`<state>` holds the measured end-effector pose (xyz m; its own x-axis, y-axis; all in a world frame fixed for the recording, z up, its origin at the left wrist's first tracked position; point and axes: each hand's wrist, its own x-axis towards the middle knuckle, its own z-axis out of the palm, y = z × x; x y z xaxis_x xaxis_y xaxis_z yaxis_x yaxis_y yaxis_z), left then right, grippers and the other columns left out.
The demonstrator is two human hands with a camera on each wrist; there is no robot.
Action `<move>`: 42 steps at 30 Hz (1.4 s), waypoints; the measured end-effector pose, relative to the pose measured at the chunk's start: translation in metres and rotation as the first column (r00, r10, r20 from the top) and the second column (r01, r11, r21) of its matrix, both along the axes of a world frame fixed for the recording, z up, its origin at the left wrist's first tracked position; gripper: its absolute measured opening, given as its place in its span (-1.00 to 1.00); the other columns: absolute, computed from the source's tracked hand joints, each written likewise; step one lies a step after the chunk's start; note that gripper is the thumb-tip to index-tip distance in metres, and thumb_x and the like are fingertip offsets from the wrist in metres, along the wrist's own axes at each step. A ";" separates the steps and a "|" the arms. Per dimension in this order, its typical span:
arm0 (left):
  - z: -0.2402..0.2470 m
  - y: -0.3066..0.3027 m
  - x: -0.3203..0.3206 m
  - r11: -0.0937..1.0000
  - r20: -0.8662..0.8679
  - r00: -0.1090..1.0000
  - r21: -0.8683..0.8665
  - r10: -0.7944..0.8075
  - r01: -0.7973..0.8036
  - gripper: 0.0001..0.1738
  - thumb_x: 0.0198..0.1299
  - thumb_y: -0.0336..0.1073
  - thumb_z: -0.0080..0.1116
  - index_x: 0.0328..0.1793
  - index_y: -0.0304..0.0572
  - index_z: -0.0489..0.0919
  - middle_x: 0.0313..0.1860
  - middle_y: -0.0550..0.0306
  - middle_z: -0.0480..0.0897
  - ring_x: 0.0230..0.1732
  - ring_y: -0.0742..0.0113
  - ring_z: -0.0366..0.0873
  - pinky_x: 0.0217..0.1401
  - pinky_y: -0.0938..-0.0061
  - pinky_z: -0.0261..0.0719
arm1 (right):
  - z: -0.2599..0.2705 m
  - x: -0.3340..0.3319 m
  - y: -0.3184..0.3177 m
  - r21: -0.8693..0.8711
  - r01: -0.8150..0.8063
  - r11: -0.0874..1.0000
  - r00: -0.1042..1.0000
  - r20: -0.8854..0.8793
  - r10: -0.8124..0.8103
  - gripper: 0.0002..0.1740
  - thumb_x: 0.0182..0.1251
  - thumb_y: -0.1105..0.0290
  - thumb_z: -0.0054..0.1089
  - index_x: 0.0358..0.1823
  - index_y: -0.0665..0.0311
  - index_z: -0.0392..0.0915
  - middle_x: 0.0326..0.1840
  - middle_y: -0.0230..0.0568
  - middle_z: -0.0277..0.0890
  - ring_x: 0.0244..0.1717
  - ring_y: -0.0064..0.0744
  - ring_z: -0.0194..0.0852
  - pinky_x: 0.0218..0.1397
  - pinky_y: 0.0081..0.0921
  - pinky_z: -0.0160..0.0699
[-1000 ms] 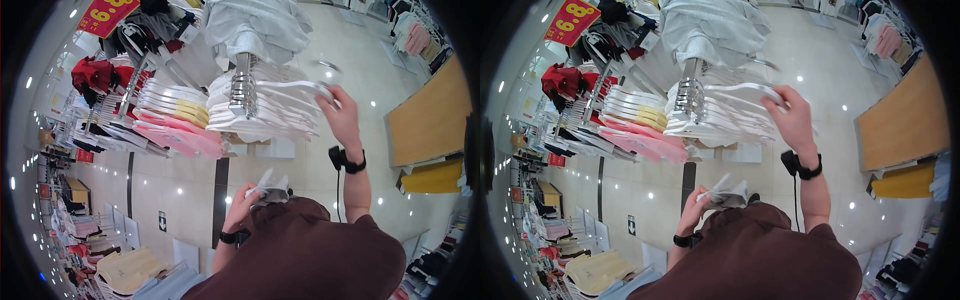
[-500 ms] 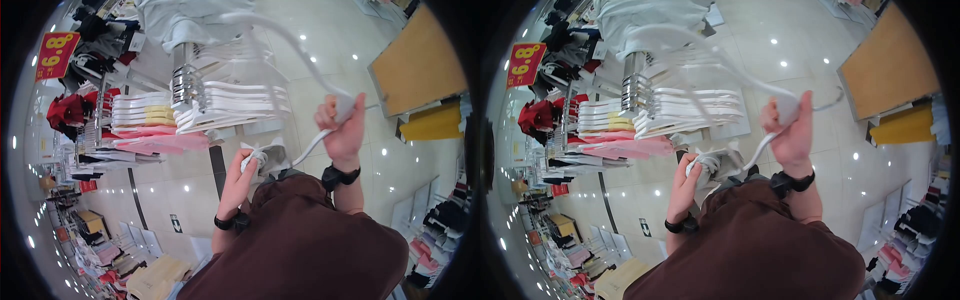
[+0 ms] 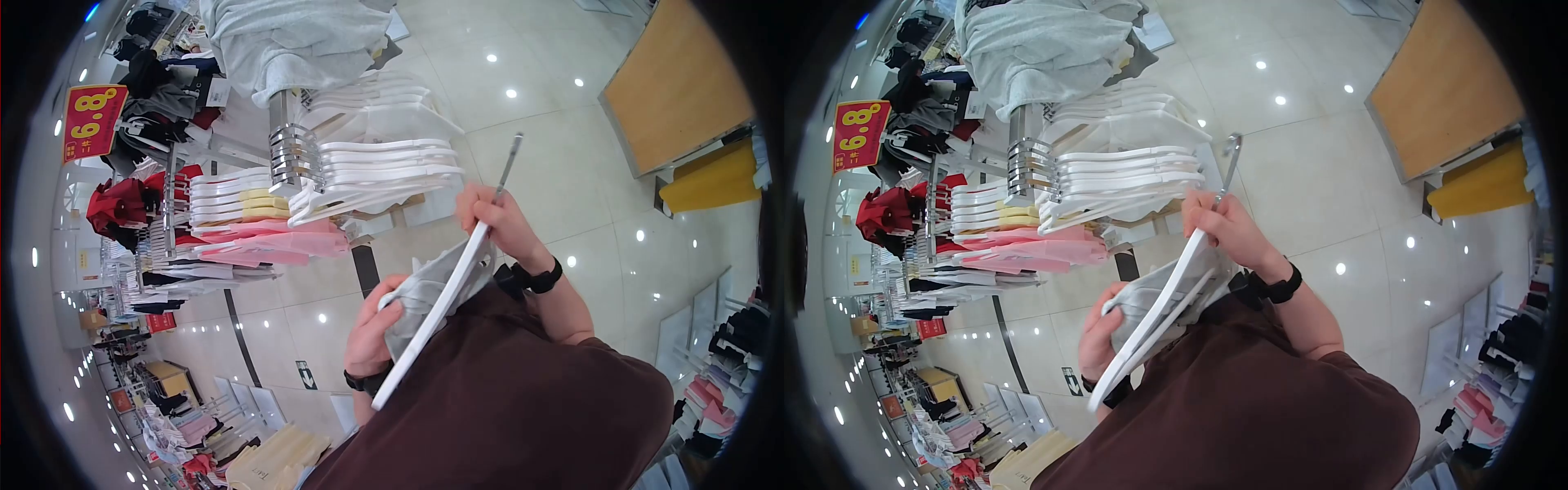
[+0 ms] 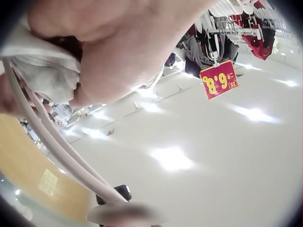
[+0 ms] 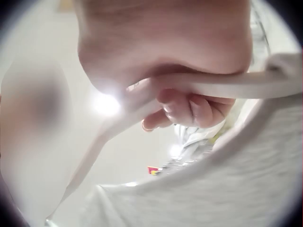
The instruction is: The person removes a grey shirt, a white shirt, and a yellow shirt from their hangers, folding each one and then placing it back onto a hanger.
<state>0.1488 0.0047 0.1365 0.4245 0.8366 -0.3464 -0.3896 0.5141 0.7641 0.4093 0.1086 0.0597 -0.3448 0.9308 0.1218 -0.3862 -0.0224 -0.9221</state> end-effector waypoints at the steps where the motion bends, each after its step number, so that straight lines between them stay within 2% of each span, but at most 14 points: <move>1: -0.003 -0.003 -0.004 0.999 0.069 0.997 0.010 0.044 -0.045 -0.52 0.54 -0.31 0.09 0.47 -0.42 0.38 0.24 -0.01 0.63 0.24 0.33 0.61 0.34 0.42 0.53 | 0.009 0.005 -0.004 0.000 0.044 0.999 0.981 0.187 -0.043 -0.69 0.50 0.25 0.06 -0.42 0.24 0.52 -0.46 -0.47 0.38 -0.44 -0.64 0.22 -0.30 -0.57 0.22; 4: -0.016 -0.004 -0.014 0.995 0.159 0.983 0.017 0.092 -0.095 -0.51 0.53 -0.33 0.07 0.49 -0.43 0.36 0.29 -0.07 0.63 0.31 0.25 0.61 0.41 0.34 0.54 | -0.008 0.014 -0.011 0.054 0.194 0.980 0.918 0.342 -0.201 -0.66 0.56 0.28 0.07 -0.39 0.33 0.56 -0.46 -0.50 0.42 -0.43 -0.68 0.31 -0.34 -0.59 0.27; 8: -0.034 0.005 -0.013 0.978 -0.059 0.978 -0.044 0.199 -0.202 -0.66 0.60 -0.35 0.01 0.39 -0.33 0.44 0.23 0.03 0.64 0.25 0.36 0.60 0.37 0.41 0.52 | -0.025 0.033 -0.015 0.156 0.383 0.911 0.800 0.436 -0.411 -0.65 0.59 0.26 0.07 -0.37 0.32 0.55 -0.56 -0.48 0.34 -0.46 -0.65 0.25 -0.37 -0.49 0.30; 10: -0.049 0.009 -0.008 0.959 -0.271 0.920 0.074 0.283 -0.273 -0.73 0.63 -0.32 0.02 0.32 -0.24 0.52 0.10 0.16 0.64 0.06 0.48 0.55 0.20 0.50 0.50 | -0.030 0.036 -0.015 0.238 0.419 0.877 0.758 0.439 -0.481 -0.65 0.60 0.26 0.06 -0.37 0.34 0.54 -0.59 -0.37 0.33 -0.52 -0.54 0.23 -0.37 -0.43 0.31; 12: -0.062 0.013 -0.005 0.953 -0.444 0.844 0.176 0.301 -0.247 -0.76 0.61 -0.31 0.05 0.25 -0.18 0.60 -0.04 0.25 0.60 -0.10 0.55 0.44 -0.01 0.52 0.44 | -0.028 0.037 -0.017 0.251 0.394 0.884 0.586 0.673 -0.452 -0.64 0.60 0.28 0.05 -0.36 0.38 0.56 -0.57 -0.18 0.43 -0.53 -0.28 0.37 -0.34 -0.36 0.37; 14: -0.067 0.019 0.002 0.928 -0.775 0.527 0.364 0.348 -0.077 -0.76 0.56 -0.36 0.06 0.20 -0.19 0.66 -0.11 0.19 0.59 -0.17 0.46 0.41 -0.13 0.48 0.39 | -0.028 0.029 -0.018 0.307 0.384 0.871 0.559 0.673 -0.484 -0.62 0.61 0.28 0.06 -0.36 0.40 0.57 -0.53 -0.09 0.48 -0.49 -0.13 0.44 -0.33 -0.32 0.40; 15: -0.084 0.021 0.001 0.844 -0.778 0.397 0.535 0.487 0.014 -0.73 0.46 -0.41 0.09 0.19 -0.20 0.68 -0.17 0.07 0.56 -0.21 0.29 0.46 -0.17 0.39 0.43 | -0.029 0.026 -0.018 0.362 0.373 0.854 0.533 0.671 -0.516 -0.61 0.62 0.27 0.06 -0.35 0.42 0.58 -0.49 -0.01 0.52 -0.45 0.01 0.50 -0.31 -0.27 0.43; 18: -0.102 0.022 -0.010 0.822 -0.817 0.254 0.557 0.517 0.117 -0.70 0.40 -0.41 0.15 0.21 -0.15 0.69 -0.16 0.07 0.60 -0.26 0.23 0.50 -0.14 0.37 0.47 | -0.029 0.023 -0.019 0.491 0.372 0.788 0.451 0.646 -0.616 -0.63 0.64 0.29 0.06 -0.29 0.42 0.66 -0.46 0.01 0.58 -0.38 0.08 0.59 -0.25 -0.18 0.48; 28: -0.094 0.029 -0.015 0.880 -0.901 0.162 0.430 0.403 0.202 -0.80 0.33 -0.38 0.24 0.03 -0.18 0.75 -0.30 0.06 0.54 -0.35 0.25 0.50 -0.22 0.36 0.47 | -0.025 0.029 -0.009 0.534 0.431 0.728 0.293 0.680 -0.672 -0.63 0.67 0.32 -0.01 0.20 0.31 0.74 -0.53 -0.08 0.53 -0.35 0.03 0.58 -0.11 -0.14 0.51; 30: -0.094 0.030 -0.013 0.882 -0.867 0.280 0.456 0.412 0.116 -0.80 0.31 -0.37 0.26 0.02 -0.19 0.74 -0.34 0.07 0.54 -0.39 0.29 0.49 -0.26 0.39 0.46 | -0.029 0.023 -0.012 0.556 0.303 0.774 0.320 0.705 -0.633 -0.63 0.66 0.31 0.02 0.25 0.29 0.71 -0.46 -0.10 0.56 -0.30 0.00 0.58 -0.12 -0.15 0.52; 34: -0.091 0.032 0.003 0.895 -0.876 0.296 0.429 0.380 0.121 -0.78 0.30 -0.35 0.24 0.03 -0.19 0.73 -0.30 0.01 0.56 -0.37 0.18 0.54 -0.22 0.28 0.51 | -0.028 -0.005 -0.027 0.609 0.214 0.764 0.342 0.686 -0.642 -0.63 0.64 0.31 0.06 0.29 0.30 0.68 -0.35 -0.09 0.62 -0.21 -0.03 0.60 -0.11 -0.15 0.55; 36: -0.092 0.032 0.008 0.902 -0.885 0.295 0.412 0.361 0.131 -0.77 0.30 -0.33 0.29 0.03 -0.20 0.75 -0.28 0.01 0.59 -0.35 0.22 0.57 -0.22 0.32 0.53 | -0.024 -0.015 -0.035 0.339 0.377 0.862 0.562 0.656 -0.504 -0.64 0.61 0.31 0.14 0.25 0.32 0.70 -0.27 -0.09 0.65 -0.13 -0.04 0.60 -0.09 -0.17 0.57; 40: -0.101 0.032 -0.003 0.908 -0.852 0.350 0.419 0.389 0.013 -0.75 0.31 -0.28 0.35 0.04 -0.21 0.76 -0.25 0.00 0.63 -0.35 0.26 0.58 -0.22 0.35 0.55 | -0.035 -0.002 -0.034 0.366 0.280 0.888 0.551 0.696 -0.460 -0.66 0.56 0.31 0.22 0.21 0.32 0.72 -0.23 -0.09 0.62 -0.15 -0.04 0.61 -0.09 -0.18 0.59; 42: -0.095 0.033 -0.004 0.883 -0.859 0.256 0.467 0.443 0.036 -0.75 0.32 -0.27 0.38 0.02 -0.27 0.74 -0.39 0.18 0.61 -0.43 0.47 0.45 -0.32 0.46 0.45 | -0.033 0.000 -0.034 0.407 0.256 0.877 0.541 0.691 -0.479 -0.67 0.51 0.30 0.27 0.17 0.31 0.73 -0.13 -0.07 0.61 -0.18 -0.04 0.61 -0.12 -0.18 0.59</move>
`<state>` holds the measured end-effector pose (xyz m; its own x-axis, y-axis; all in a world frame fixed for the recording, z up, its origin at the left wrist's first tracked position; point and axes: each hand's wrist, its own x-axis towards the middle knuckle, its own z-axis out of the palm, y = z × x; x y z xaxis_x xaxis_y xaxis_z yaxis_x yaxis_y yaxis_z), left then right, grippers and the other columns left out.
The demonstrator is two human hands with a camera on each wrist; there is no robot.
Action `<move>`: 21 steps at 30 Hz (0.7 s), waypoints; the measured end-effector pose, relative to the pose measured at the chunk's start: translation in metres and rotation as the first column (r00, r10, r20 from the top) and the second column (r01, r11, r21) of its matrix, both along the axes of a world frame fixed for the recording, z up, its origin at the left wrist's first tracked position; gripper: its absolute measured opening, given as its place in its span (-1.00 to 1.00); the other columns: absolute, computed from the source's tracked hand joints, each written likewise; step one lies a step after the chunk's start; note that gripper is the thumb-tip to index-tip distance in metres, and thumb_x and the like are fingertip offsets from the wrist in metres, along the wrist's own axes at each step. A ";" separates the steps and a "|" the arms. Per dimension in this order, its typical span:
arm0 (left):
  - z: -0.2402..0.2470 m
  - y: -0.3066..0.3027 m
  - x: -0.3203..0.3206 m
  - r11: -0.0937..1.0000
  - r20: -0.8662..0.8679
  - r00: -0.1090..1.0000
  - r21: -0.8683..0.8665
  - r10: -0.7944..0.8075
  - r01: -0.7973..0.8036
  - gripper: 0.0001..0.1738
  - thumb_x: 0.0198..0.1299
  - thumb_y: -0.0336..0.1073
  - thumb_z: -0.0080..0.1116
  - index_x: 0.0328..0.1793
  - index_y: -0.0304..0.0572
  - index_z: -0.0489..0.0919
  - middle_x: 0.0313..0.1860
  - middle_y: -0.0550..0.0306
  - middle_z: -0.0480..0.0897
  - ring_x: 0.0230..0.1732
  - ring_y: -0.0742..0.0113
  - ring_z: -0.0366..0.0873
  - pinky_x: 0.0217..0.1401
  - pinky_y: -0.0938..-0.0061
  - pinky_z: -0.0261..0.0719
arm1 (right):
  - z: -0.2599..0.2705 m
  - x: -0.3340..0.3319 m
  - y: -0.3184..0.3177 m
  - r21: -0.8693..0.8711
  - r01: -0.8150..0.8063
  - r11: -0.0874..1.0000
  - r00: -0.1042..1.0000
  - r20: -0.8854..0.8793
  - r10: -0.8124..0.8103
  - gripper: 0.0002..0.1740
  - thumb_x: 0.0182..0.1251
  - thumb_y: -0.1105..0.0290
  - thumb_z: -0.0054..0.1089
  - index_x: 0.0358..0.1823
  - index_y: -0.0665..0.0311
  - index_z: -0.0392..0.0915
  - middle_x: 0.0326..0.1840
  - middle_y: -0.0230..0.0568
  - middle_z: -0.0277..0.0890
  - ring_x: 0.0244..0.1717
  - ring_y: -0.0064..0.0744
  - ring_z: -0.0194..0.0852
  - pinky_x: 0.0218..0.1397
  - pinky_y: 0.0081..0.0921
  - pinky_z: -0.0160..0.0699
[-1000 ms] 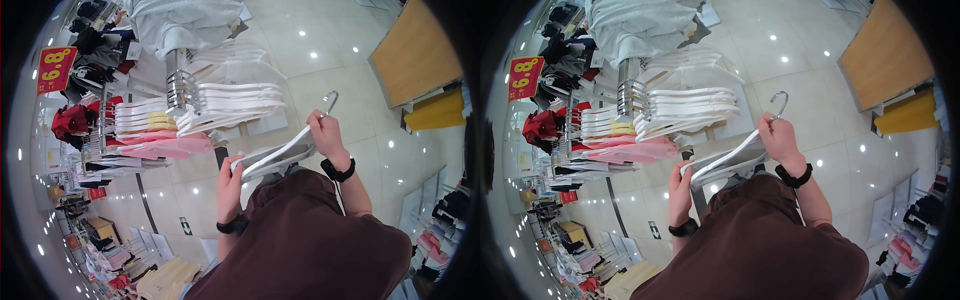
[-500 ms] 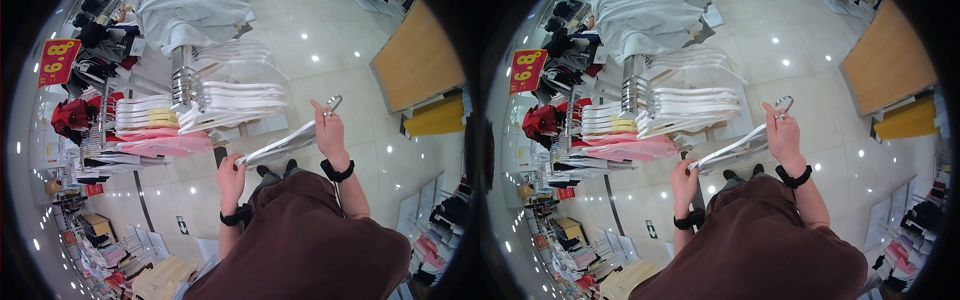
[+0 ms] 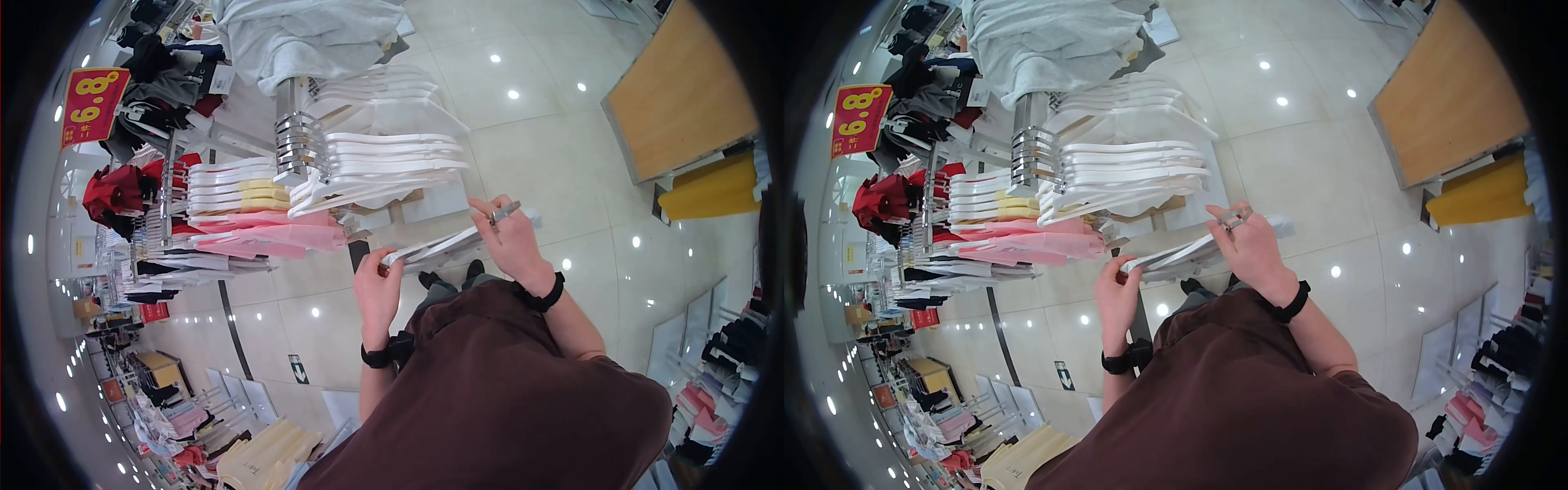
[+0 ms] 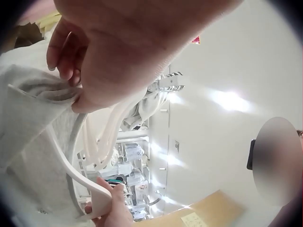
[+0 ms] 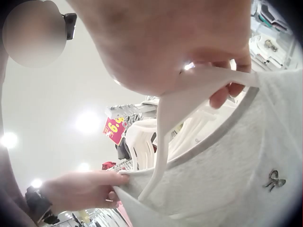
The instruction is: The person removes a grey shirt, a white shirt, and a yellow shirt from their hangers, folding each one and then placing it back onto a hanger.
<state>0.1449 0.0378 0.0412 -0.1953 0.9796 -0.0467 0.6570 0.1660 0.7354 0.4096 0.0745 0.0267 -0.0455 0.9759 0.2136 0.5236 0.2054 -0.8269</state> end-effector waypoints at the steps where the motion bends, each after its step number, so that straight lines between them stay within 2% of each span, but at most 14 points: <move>1: 0.005 0.000 0.004 1.000 -0.002 1.000 0.000 0.003 -0.003 -0.75 0.32 -0.27 0.38 0.02 -0.27 0.74 -0.39 0.18 0.61 -0.43 0.47 0.45 -0.32 0.46 0.45 | 0.002 -0.001 -0.001 0.000 -0.003 1.000 1.000 -0.002 0.003 -0.67 0.51 0.30 0.27 0.17 0.31 0.73 -0.13 -0.07 0.61 -0.18 -0.04 0.61 -0.12 -0.18 0.59; 3: 0.014 0.002 0.017 0.994 0.030 0.998 -0.096 -0.056 0.059 -0.69 0.32 -0.20 0.40 0.07 -0.23 0.77 -0.27 0.03 0.69 -0.35 0.26 0.62 -0.19 0.37 0.59 | 0.007 -0.007 -0.005 -0.004 -0.026 1.000 0.999 0.048 0.027 -0.67 0.49 0.29 0.30 0.15 0.29 0.74 -0.08 -0.07 0.61 -0.21 -0.02 0.61 -0.14 -0.18 0.59; 7: 0.019 0.007 0.023 0.989 0.016 0.997 -0.126 -0.073 0.075 -0.64 0.33 -0.15 0.40 0.10 -0.25 0.77 -0.26 0.03 0.72 -0.34 0.26 0.64 -0.18 0.36 0.60 | 0.005 -0.010 -0.004 0.038 -0.060 0.997 0.997 0.045 0.059 -0.68 0.46 0.30 0.33 0.14 0.29 0.74 -0.07 -0.10 0.62 -0.26 -0.08 0.61 -0.18 -0.20 0.59; 9: 0.020 0.003 0.012 0.969 0.029 0.988 -0.191 -0.154 0.156 -0.57 0.36 -0.10 0.39 0.20 -0.25 0.74 -0.22 0.02 0.75 -0.31 0.26 0.67 -0.14 0.35 0.62 | 0.006 -0.007 -0.005 -0.021 0.053 0.998 0.980 -0.193 -0.057 -0.72 0.49 0.32 0.32 0.12 0.28 0.73 -0.14 -0.14 0.62 -0.27 -0.18 0.66 -0.20 -0.26 0.59; 10: 0.020 0.001 0.011 0.969 0.029 0.988 -0.192 -0.154 0.156 -0.57 0.36 -0.10 0.39 0.20 -0.25 0.74 -0.22 0.02 0.75 -0.31 0.26 0.67 -0.14 0.35 0.62 | 0.004 -0.003 -0.005 -0.022 0.053 0.998 0.980 -0.193 -0.057 -0.72 0.49 0.32 0.32 0.12 0.28 0.73 -0.14 -0.14 0.62 -0.27 -0.18 0.66 -0.20 -0.26 0.59; 12: 0.019 -0.002 0.009 0.963 0.148 0.970 -0.161 -0.194 0.218 -0.51 0.39 -0.11 0.36 0.32 -0.26 0.68 -0.17 0.02 0.76 -0.28 0.26 0.69 -0.11 0.35 0.64 | -0.001 0.007 -0.003 -0.041 0.058 0.997 0.984 -0.167 -0.065 -0.76 0.56 0.33 0.26 0.10 0.27 0.74 -0.15 -0.15 0.67 -0.28 -0.25 0.67 -0.21 -0.34 0.60; 16: 0.003 0.003 0.006 0.966 0.157 0.967 -0.130 -0.201 0.222 -0.49 0.45 -0.13 0.31 0.40 -0.26 0.62 -0.17 0.05 0.75 -0.27 0.29 0.70 -0.10 0.35 0.66 | 0.001 0.016 -0.003 -0.027 0.045 0.999 0.992 -0.121 -0.048 -0.77 0.63 0.32 0.19 0.05 0.27 0.75 -0.15 -0.17 0.70 -0.31 -0.28 0.62 -0.22 -0.42 0.57; 18: -0.002 0.007 0.000 0.953 0.274 0.948 -0.204 -0.164 0.224 -0.51 0.52 -0.15 0.24 0.43 -0.28 0.59 -0.02 0.11 0.75 -0.13 0.35 0.70 0.02 0.40 0.65 | -0.011 0.029 -0.001 -0.063 -0.002 0.998 0.991 -0.131 -0.006 -0.72 0.61 0.24 0.22 0.02 0.31 0.75 -0.24 -0.17 0.69 -0.37 -0.41 0.54 -0.24 -0.47 0.53; 19: -0.009 0.009 -0.005 0.956 0.278 0.947 -0.195 -0.160 0.219 -0.51 0.52 -0.15 0.24 0.43 -0.28 0.59 -0.02 0.11 0.75 -0.13 0.35 0.70 0.02 0.40 0.65 | -0.017 0.037 0.002 -0.054 -0.008 0.998 0.992 -0.126 0.001 -0.72 0.61 0.24 0.22 0.02 0.31 0.75 -0.24 -0.17 0.69 -0.37 -0.41 0.54 -0.24 -0.47 0.53; 20: -0.019 0.013 -0.012 0.952 0.507 0.858 -0.219 -0.075 0.213 -0.52 0.54 -0.15 0.21 0.44 -0.27 0.57 0.05 0.15 0.72 -0.05 0.40 0.67 0.10 0.42 0.63 | -0.025 0.047 0.007 -0.194 -0.007 0.981 0.990 -0.136 -0.020 -0.70 0.59 0.21 0.25 0.02 0.32 0.75 -0.32 -0.19 0.67 -0.38 -0.47 0.52 -0.24 -0.49 0.52; 21: -0.025 0.015 -0.018 0.946 0.703 0.711 -0.241 0.017 0.215 -0.53 0.57 -0.15 0.18 0.46 -0.26 0.56 0.11 0.20 0.68 0.03 0.44 0.64 0.18 0.43 0.60 | -0.034 0.057 0.013 -0.329 -0.008 0.944 0.989 -0.142 -0.041 -0.67 0.56 0.18 0.28 0.02 0.33 0.75 -0.39 -0.20 0.64 -0.38 -0.54 0.50 -0.23 -0.50 0.51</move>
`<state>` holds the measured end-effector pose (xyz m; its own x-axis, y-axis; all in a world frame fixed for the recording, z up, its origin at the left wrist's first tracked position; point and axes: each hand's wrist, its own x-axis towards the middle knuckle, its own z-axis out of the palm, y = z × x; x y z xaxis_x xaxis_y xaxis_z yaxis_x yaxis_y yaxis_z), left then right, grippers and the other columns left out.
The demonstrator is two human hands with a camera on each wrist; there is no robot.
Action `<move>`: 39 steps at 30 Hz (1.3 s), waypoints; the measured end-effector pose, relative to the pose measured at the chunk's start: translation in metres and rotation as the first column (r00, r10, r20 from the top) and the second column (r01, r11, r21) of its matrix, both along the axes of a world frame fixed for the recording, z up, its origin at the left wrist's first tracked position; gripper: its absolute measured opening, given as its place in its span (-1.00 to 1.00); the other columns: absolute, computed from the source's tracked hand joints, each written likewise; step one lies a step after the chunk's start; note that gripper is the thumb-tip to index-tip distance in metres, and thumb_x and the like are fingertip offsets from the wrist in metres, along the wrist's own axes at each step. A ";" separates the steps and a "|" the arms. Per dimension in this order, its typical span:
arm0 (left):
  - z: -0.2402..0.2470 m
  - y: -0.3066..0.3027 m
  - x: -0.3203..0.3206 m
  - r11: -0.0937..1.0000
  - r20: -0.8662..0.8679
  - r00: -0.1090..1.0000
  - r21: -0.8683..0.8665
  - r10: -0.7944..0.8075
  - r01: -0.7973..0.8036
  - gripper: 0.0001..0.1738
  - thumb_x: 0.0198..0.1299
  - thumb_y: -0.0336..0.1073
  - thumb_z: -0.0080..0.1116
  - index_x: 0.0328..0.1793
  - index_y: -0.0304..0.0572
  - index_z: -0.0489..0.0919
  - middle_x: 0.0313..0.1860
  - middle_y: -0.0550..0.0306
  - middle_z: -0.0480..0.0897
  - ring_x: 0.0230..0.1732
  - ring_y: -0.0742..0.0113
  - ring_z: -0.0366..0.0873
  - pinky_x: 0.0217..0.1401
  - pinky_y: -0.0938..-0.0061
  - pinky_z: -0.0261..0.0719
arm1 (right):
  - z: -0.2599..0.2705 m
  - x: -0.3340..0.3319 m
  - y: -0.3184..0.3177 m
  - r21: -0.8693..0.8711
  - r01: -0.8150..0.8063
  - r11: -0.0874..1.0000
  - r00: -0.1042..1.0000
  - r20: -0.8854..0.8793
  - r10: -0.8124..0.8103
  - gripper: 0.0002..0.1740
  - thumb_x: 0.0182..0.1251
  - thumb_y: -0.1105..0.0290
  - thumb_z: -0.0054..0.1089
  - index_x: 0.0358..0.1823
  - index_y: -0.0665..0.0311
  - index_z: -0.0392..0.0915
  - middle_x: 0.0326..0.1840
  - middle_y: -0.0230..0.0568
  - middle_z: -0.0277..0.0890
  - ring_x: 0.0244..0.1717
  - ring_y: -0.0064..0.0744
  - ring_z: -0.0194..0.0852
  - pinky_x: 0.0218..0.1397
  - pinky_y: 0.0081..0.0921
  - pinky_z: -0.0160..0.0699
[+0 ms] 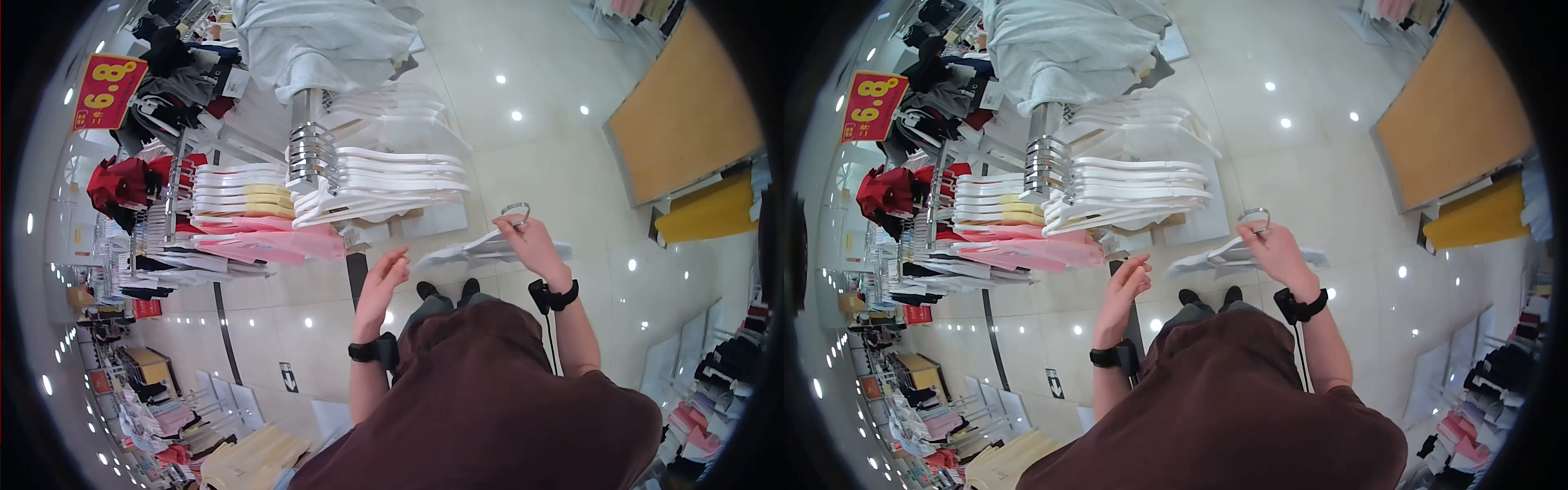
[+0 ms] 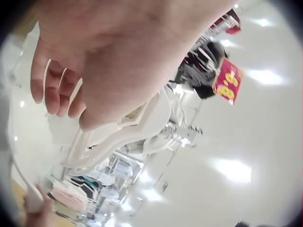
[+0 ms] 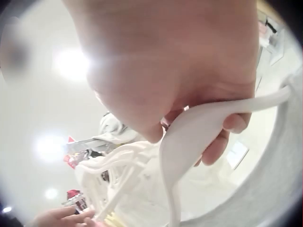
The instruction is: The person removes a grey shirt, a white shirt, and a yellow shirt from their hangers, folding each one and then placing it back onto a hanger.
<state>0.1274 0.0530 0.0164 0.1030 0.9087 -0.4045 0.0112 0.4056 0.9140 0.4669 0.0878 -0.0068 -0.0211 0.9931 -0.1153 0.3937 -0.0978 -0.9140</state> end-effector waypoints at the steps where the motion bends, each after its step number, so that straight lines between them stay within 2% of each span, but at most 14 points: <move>1: -0.002 0.003 -0.005 1.000 0.009 1.000 0.017 0.009 -0.009 -0.53 0.57 -0.15 0.18 0.46 -0.26 0.56 0.11 0.20 0.68 0.03 0.44 0.64 0.18 0.43 0.60 | -0.010 0.011 0.010 0.017 -0.009 1.000 1.000 0.009 0.009 -0.67 0.56 0.18 0.28 0.02 0.33 0.75 -0.39 -0.20 0.64 -0.38 -0.54 0.50 -0.23 -0.50 0.51; 3: -0.002 0.009 -0.014 0.976 0.372 0.904 -0.141 0.209 -0.167 -0.55 0.59 -0.16 0.14 0.46 -0.20 0.53 0.15 0.27 0.62 0.08 0.47 0.58 0.27 0.43 0.55 | -0.029 0.035 0.034 -0.147 0.012 0.989 0.999 -0.032 -0.017 -0.64 0.52 0.15 0.31 0.02 0.34 0.74 -0.47 -0.26 0.62 -0.39 -0.60 0.48 -0.22 -0.51 0.51; 4: 0.003 0.012 -0.014 0.960 0.422 0.864 -0.171 0.273 -0.219 -0.59 0.60 -0.17 0.12 0.45 -0.15 0.51 0.03 0.31 0.60 -0.01 0.49 0.57 0.22 0.43 0.57 | -0.032 0.047 0.051 -0.111 -0.028 0.993 1.000 0.011 0.029 -0.68 0.51 0.18 0.31 0.00 0.32 0.75 -0.43 -0.35 0.62 -0.38 -0.62 0.47 -0.21 -0.53 0.50; 7: -0.005 0.020 -0.023 0.928 0.556 0.744 -0.243 0.371 -0.282 -0.62 0.60 -0.18 0.12 0.41 -0.14 0.50 0.00 0.31 0.58 -0.03 0.48 0.55 0.20 0.43 0.57 | -0.026 0.067 0.096 -0.098 -0.102 0.990 0.994 0.015 0.104 -0.69 0.51 0.16 0.32 -0.02 0.29 0.76 -0.41 -0.41 0.61 -0.35 -0.64 0.48 -0.20 -0.53 0.50; 14: -0.012 0.021 -0.045 0.923 0.675 0.630 -0.264 0.384 -0.280 -0.68 0.58 -0.20 0.14 0.33 -0.15 0.51 0.00 0.28 0.56 -0.03 0.45 0.52 0.15 0.42 0.56 | 0.059 0.047 0.169 -0.070 -0.260 0.963 0.961 0.082 0.265 -0.64 0.54 0.12 0.31 0.07 0.28 0.75 -0.31 -0.36 0.67 -0.22 -0.59 0.59 -0.13 -0.53 0.53; 20: -0.016 0.025 -0.091 0.887 0.740 0.513 -0.254 0.435 -0.385 -0.70 0.59 -0.22 0.12 0.30 -0.18 0.51 -0.03 0.26 0.55 -0.09 0.45 0.49 0.08 0.45 0.52 | 0.141 -0.027 0.198 -0.147 -0.446 0.883 0.858 0.212 0.468 -0.58 0.55 0.10 0.28 0.17 0.27 0.76 -0.28 -0.26 0.72 -0.18 -0.55 0.65 -0.10 -0.53 0.55; 22: -0.005 0.029 -0.107 0.864 0.702 0.541 -0.223 0.464 -0.452 -0.72 0.60 -0.23 0.11 0.29 -0.18 0.51 -0.04 0.27 0.54 -0.07 0.47 0.47 0.10 0.46 0.51 | 0.160 -0.053 0.209 -0.166 -0.490 0.856 0.824 0.232 0.517 -0.58 0.55 0.11 0.28 0.16 0.28 0.76 -0.28 -0.25 0.72 -0.18 -0.56 0.64 -0.10 -0.53 0.55; 24: 0.008 0.032 -0.120 0.852 0.697 0.542 -0.195 0.469 -0.486 -0.73 0.60 -0.23 0.11 0.28 -0.17 0.52 -0.04 0.28 0.53 -0.06 0.48 0.47 0.11 0.47 0.50 | 0.176 -0.077 0.218 -0.073 -0.583 0.809 0.772 0.260 0.580 -0.63 0.56 0.19 0.25 0.18 0.27 0.76 -0.45 -0.41 0.52 -0.36 -0.63 0.42 -0.30 -0.52 0.34; 25: 0.014 0.035 -0.126 0.843 0.687 0.554 -0.164 0.470 -0.513 -0.73 0.60 -0.23 0.10 0.28 -0.16 0.52 -0.05 0.29 0.53 -0.05 0.49 0.46 0.12 0.47 0.50 | 0.185 -0.089 0.221 -0.076 -0.583 0.809 0.769 0.270 0.580 -0.63 0.56 0.19 0.25 0.18 0.27 0.76 -0.45 -0.41 0.52 -0.36 -0.63 0.42 -0.30 -0.52 0.34; 27: 0.018 0.040 -0.140 0.843 0.690 0.564 -0.127 0.453 -0.523 -0.74 0.60 -0.23 0.09 0.28 -0.14 0.53 -0.04 0.30 0.54 -0.04 0.50 0.46 0.14 0.48 0.49 | 0.202 -0.116 0.227 -0.091 -0.579 0.810 0.754 0.319 0.574 -0.60 0.54 0.17 0.27 0.19 0.31 0.74 -0.25 -0.20 0.74 -0.22 -0.55 0.59 -0.09 -0.51 0.55; 33: 0.025 0.057 -0.166 0.813 0.624 0.610 -0.072 0.488 -0.578 -0.78 0.62 -0.22 0.08 0.24 -0.08 0.53 -0.06 0.33 0.55 -0.05 0.53 0.50 0.16 0.47 0.51 | 0.193 -0.175 0.237 0.094 -0.602 0.793 0.785 0.249 0.567 -0.66 0.58 0.27 0.20 0.17 0.35 0.72 -0.22 -0.17 0.76 -0.26 -0.54 0.52 -0.10 -0.46 0.52; 36: 0.016 0.070 -0.180 0.827 0.593 0.671 0.015 0.445 -0.563 -0.71 0.59 -0.25 0.11 0.31 -0.16 0.53 0.00 0.30 0.55 -0.02 0.53 0.47 0.17 0.51 0.46 | 0.195 -0.189 0.233 0.092 -0.608 0.789 0.782 0.240 0.575 -0.68 0.58 0.32 0.16 0.15 0.37 0.71 -0.26 -0.19 0.73 -0.28 -0.55 0.49 -0.14 -0.49 0.51; 38: 0.016 0.077 -0.182 0.791 0.361 0.767 0.113 0.531 -0.601 -0.69 0.59 -0.25 0.11 0.32 -0.22 0.53 0.07 0.24 0.59 0.07 0.52 0.49 0.22 0.50 0.46 | 0.186 -0.192 0.230 0.072 -0.605 0.793 0.777 0.271 0.569 -0.68 0.58 0.34 0.14 0.14 0.38 0.71 -0.28 -0.21 0.69 -0.29 -0.57 0.46 -0.16 -0.51 0.49; 39: 0.017 0.081 -0.183 0.786 0.362 0.759 0.103 0.542 -0.610 -0.69 0.59 -0.25 0.11 0.32 -0.22 0.53 0.07 0.24 0.59 0.07 0.52 0.49 0.22 0.50 0.46 | 0.183 -0.192 0.230 0.066 -0.596 0.801 0.775 0.308 0.551 -0.69 0.57 0.35 0.13 0.12 0.40 0.70 -0.31 -0.23 0.66 -0.31 -0.58 0.44 -0.18 -0.53 0.48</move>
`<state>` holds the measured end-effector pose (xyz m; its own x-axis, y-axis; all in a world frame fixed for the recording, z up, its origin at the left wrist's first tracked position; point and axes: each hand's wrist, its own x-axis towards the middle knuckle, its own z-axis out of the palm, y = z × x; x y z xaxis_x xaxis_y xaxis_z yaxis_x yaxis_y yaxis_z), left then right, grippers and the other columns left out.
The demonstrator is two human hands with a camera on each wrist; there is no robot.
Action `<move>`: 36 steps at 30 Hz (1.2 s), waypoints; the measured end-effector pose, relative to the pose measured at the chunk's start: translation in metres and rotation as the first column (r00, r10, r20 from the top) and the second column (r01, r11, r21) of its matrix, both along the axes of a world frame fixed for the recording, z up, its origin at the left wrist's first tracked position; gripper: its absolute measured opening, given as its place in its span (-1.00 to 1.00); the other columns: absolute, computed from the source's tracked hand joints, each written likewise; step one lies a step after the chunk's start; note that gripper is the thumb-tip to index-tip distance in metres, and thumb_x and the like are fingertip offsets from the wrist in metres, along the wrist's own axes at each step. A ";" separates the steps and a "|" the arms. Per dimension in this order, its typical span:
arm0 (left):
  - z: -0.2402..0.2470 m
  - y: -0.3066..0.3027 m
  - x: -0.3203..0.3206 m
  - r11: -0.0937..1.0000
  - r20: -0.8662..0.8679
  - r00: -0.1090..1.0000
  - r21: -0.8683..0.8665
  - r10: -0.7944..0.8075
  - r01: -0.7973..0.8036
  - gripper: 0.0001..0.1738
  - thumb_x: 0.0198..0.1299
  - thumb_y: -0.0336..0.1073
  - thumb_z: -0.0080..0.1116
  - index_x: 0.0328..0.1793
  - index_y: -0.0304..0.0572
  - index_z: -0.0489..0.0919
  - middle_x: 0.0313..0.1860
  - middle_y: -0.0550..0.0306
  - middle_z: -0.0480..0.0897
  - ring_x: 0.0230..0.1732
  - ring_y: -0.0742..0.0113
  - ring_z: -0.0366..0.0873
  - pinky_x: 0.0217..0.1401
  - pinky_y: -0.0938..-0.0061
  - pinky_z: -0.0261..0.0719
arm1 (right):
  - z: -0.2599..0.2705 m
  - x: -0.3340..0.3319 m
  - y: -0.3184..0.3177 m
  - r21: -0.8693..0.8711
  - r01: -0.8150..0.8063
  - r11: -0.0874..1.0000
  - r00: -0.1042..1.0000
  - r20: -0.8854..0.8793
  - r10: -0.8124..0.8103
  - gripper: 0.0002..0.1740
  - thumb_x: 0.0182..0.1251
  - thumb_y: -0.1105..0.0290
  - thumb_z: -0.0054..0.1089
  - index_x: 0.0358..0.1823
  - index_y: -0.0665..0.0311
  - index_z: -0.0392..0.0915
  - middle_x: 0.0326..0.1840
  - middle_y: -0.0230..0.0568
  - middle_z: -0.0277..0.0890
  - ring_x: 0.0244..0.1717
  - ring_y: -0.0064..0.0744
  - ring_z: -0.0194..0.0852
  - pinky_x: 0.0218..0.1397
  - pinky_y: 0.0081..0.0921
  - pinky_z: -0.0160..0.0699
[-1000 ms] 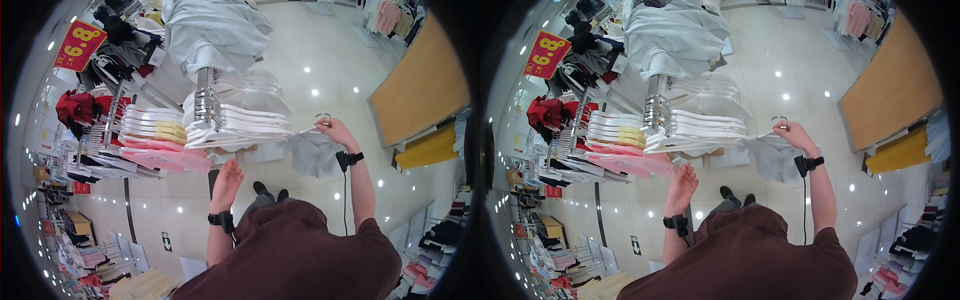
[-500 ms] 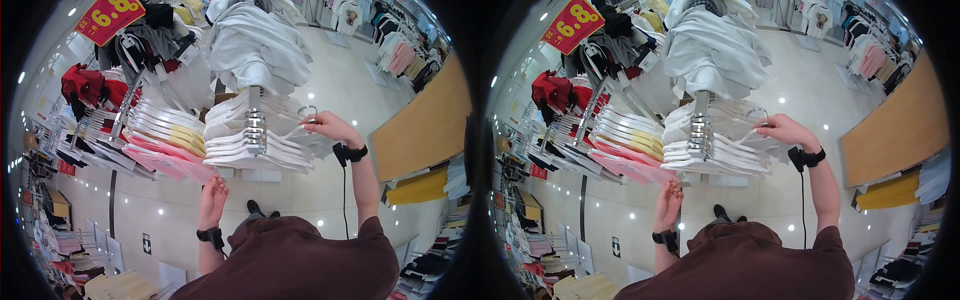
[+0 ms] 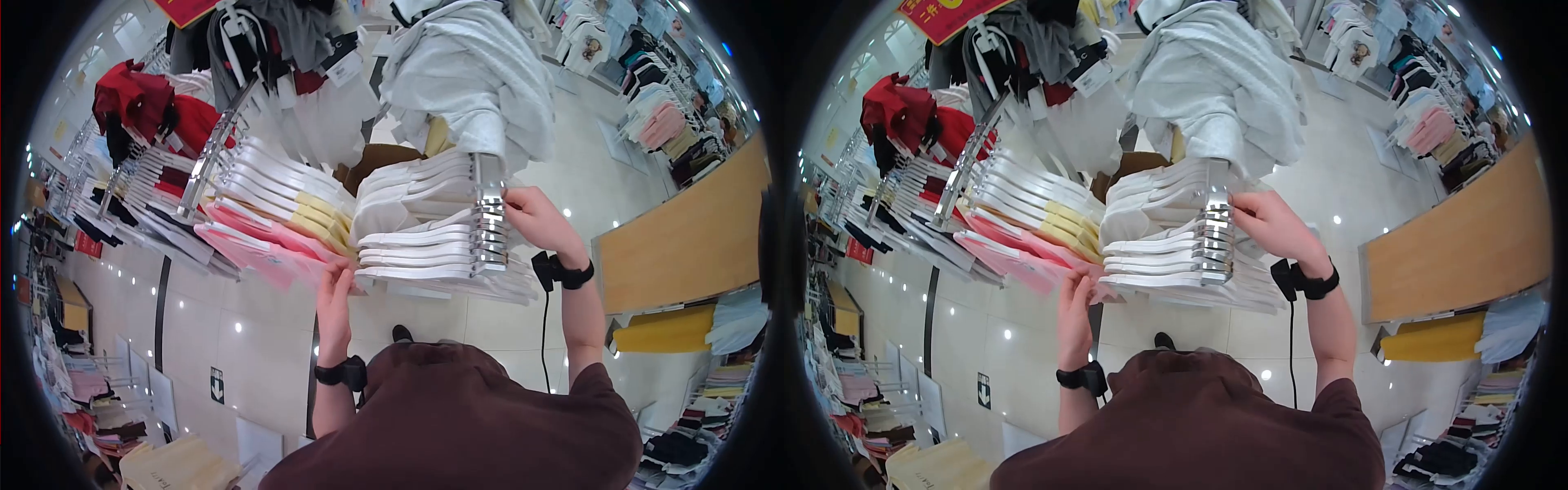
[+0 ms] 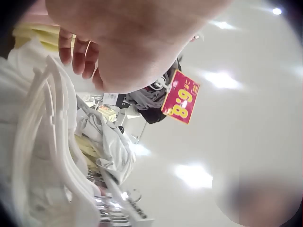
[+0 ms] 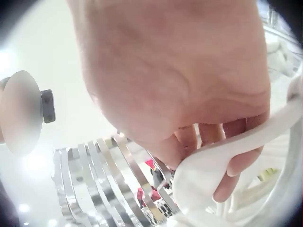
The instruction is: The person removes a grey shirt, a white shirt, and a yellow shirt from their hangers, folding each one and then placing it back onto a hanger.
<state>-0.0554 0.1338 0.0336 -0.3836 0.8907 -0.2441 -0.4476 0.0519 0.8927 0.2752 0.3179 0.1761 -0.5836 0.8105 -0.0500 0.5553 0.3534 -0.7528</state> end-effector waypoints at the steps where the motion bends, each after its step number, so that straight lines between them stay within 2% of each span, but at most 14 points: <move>1: 0.003 0.004 -0.001 1.000 -0.126 0.992 0.010 -0.027 0.028 -0.67 0.60 -0.24 0.11 0.34 -0.23 0.54 0.11 0.20 0.61 0.13 0.50 0.50 0.26 0.49 0.45 | -0.007 -0.002 0.001 -0.029 0.007 1.000 1.000 0.015 -0.007 -0.69 0.51 0.51 0.04 0.12 0.39 0.72 -0.08 -0.22 0.79 -0.11 -0.55 0.62 0.04 -0.49 0.58; 3: -0.001 0.017 -0.005 0.999 -0.433 0.901 0.021 -0.032 0.046 -0.63 0.59 -0.22 0.10 0.37 -0.24 0.56 0.24 0.04 0.65 0.25 0.29 0.56 0.36 0.37 0.48 | -0.029 -0.004 0.003 -0.094 0.009 0.996 0.998 -0.055 -0.014 -0.68 0.51 0.50 0.05 0.13 0.38 0.72 -0.04 -0.24 0.79 -0.09 -0.55 0.63 0.06 -0.49 0.60; 4: -0.002 0.027 -0.008 0.999 -0.426 0.904 0.018 -0.028 0.040 -0.63 0.59 -0.22 0.10 0.37 -0.24 0.56 0.24 0.04 0.65 0.25 0.29 0.56 0.36 0.37 0.48 | -0.038 -0.006 0.004 -0.152 0.011 0.988 0.992 -0.126 -0.031 -0.68 0.51 0.50 0.07 0.14 0.38 0.72 0.00 -0.25 0.79 -0.07 -0.54 0.65 0.08 -0.49 0.61; 6: -0.003 0.049 -0.011 0.975 -0.851 0.525 0.144 0.036 0.168 -0.62 0.55 -0.21 0.11 0.35 -0.25 0.60 0.27 -0.04 0.65 0.22 0.05 0.61 0.37 0.24 0.51 | -0.041 -0.013 0.003 -0.209 -0.012 0.978 0.974 -0.222 -0.035 -0.68 0.53 0.43 0.12 0.17 0.38 0.71 0.04 -0.24 0.78 -0.02 -0.53 0.66 0.12 -0.47 0.63; 7: -0.004 0.058 -0.011 0.977 -0.848 0.529 0.143 0.038 0.160 -0.62 0.55 -0.21 0.11 0.35 -0.25 0.60 0.27 -0.04 0.65 0.22 0.05 0.61 0.37 0.24 0.51 | -0.039 -0.019 -0.001 -0.266 0.014 0.964 0.957 -0.276 -0.090 -0.68 0.54 0.39 0.14 0.17 0.38 0.71 0.06 -0.23 0.77 0.00 -0.52 0.66 0.14 -0.47 0.63; 9: -0.002 0.073 -0.005 0.926 -0.932 0.351 0.208 0.090 0.315 -0.65 0.53 -0.19 0.12 0.23 -0.27 0.65 0.22 -0.10 0.65 0.18 -0.12 0.60 0.32 0.13 0.53 | -0.038 -0.020 -0.001 -0.341 0.023 0.940 0.951 -0.282 -0.125 -0.64 0.57 0.47 0.11 0.31 0.36 0.63 0.12 -0.23 0.74 0.18 -0.47 0.65 0.29 -0.45 0.61; 10: 0.002 0.075 -0.004 0.925 -0.931 0.355 0.206 0.085 0.320 -0.65 0.53 -0.19 0.12 0.23 -0.27 0.65 0.22 -0.10 0.65 0.18 -0.12 0.60 0.32 0.13 0.53 | -0.041 -0.018 -0.002 -0.343 0.030 0.939 0.952 -0.277 -0.132 -0.64 0.57 0.47 0.11 0.31 0.36 0.63 0.12 -0.23 0.74 0.18 -0.47 0.65 0.29 -0.45 0.61; 12: 0.012 0.072 -0.003 0.911 -0.881 0.403 -0.071 -0.248 0.406 -0.68 0.53 -0.17 0.11 0.11 -0.28 0.68 0.09 -0.09 0.64 0.15 -0.10 0.57 0.25 0.13 0.52 | -0.050 -0.014 -0.009 -0.395 0.069 0.916 0.931 -0.304 -0.201 -0.63 0.60 0.46 0.04 0.31 0.38 0.62 0.11 -0.22 0.74 0.14 -0.48 0.68 0.25 -0.44 0.64; 15: 0.018 0.058 -0.003 0.884 -0.802 0.470 -0.146 -0.368 0.443 -0.70 0.52 -0.19 0.12 0.02 -0.30 0.67 -0.01 -0.08 0.60 0.12 -0.09 0.54 0.19 0.14 0.51 | -0.054 0.000 -0.023 -0.369 0.048 0.928 0.943 -0.290 -0.164 -0.63 0.62 0.47 -0.02 0.30 0.38 0.62 0.06 -0.21 0.76 0.06 -0.47 0.72 0.20 -0.43 0.68; 22: 0.013 0.031 0.005 0.942 -0.886 0.412 -0.075 -0.213 0.326 -0.72 0.52 -0.23 0.13 0.11 -0.26 0.70 0.13 -0.07 0.56 0.20 -0.02 0.53 0.28 0.24 0.50 | -0.053 -0.007 -0.029 -0.452 0.139 0.881 0.929 -0.248 -0.273 -0.66 0.55 0.50 0.00 0.21 0.41 0.62 -0.07 -0.22 0.78 -0.04 -0.47 0.75 0.15 -0.45 0.71; 24: 0.014 0.028 0.004 0.954 -0.866 0.465 -0.043 -0.183 0.295 -0.71 0.51 -0.24 0.15 0.18 -0.22 0.70 0.19 -0.07 0.53 0.26 -0.02 0.50 0.33 0.23 0.49 | -0.054 -0.007 -0.029 -0.210 0.146 0.967 0.959 -0.210 -0.190 -0.67 0.48 0.53 0.06 0.18 0.43 0.64 -0.08 -0.19 0.78 -0.03 -0.49 0.73 0.13 -0.46 0.68; 28: 0.013 0.029 0.000 0.966 -0.834 0.527 -0.029 -0.166 0.259 -0.70 0.51 -0.25 0.15 0.22 -0.19 0.70 0.20 -0.08 0.52 0.26 -0.02 0.50 0.36 0.22 0.47 | -0.061 0.009 -0.032 -0.184 0.217 0.959 0.962 -0.126 -0.242 -0.67 0.44 0.56 0.09 0.15 0.43 0.65 -0.06 -0.18 0.79 -0.02 -0.50 0.70 0.12 -0.45 0.65; 34: 0.014 0.029 0.001 0.970 -0.849 0.516 0.018 -0.113 0.242 -0.68 0.47 -0.25 0.22 0.24 -0.20 0.70 0.20 -0.11 0.51 0.21 -0.05 0.53 0.33 0.17 0.50 | -0.049 0.009 -0.043 -0.239 0.182 0.954 0.960 -0.168 -0.225 -0.63 0.46 0.58 0.08 0.23 0.39 0.66 0.03 -0.18 0.78 0.06 -0.49 0.67 0.22 -0.45 0.60; 36: 0.013 0.029 0.001 0.968 -0.862 0.495 0.016 -0.114 0.250 -0.67 0.46 -0.24 0.23 0.26 -0.17 0.70 0.26 -0.14 0.51 0.22 -0.05 0.52 0.35 0.16 0.49 | -0.050 0.009 -0.037 -0.375 0.165 0.912 0.948 -0.196 -0.251 -0.62 0.47 0.57 0.09 0.26 0.38 0.65 0.07 -0.22 0.77 0.10 -0.48 0.67 0.28 -0.45 0.59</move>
<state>-0.0539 0.1626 0.0471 -0.1700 0.9604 0.2208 0.5347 -0.0984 0.8393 0.2844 0.2808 0.1264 -0.4334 0.8701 -0.2347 0.3792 -0.0602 -0.9234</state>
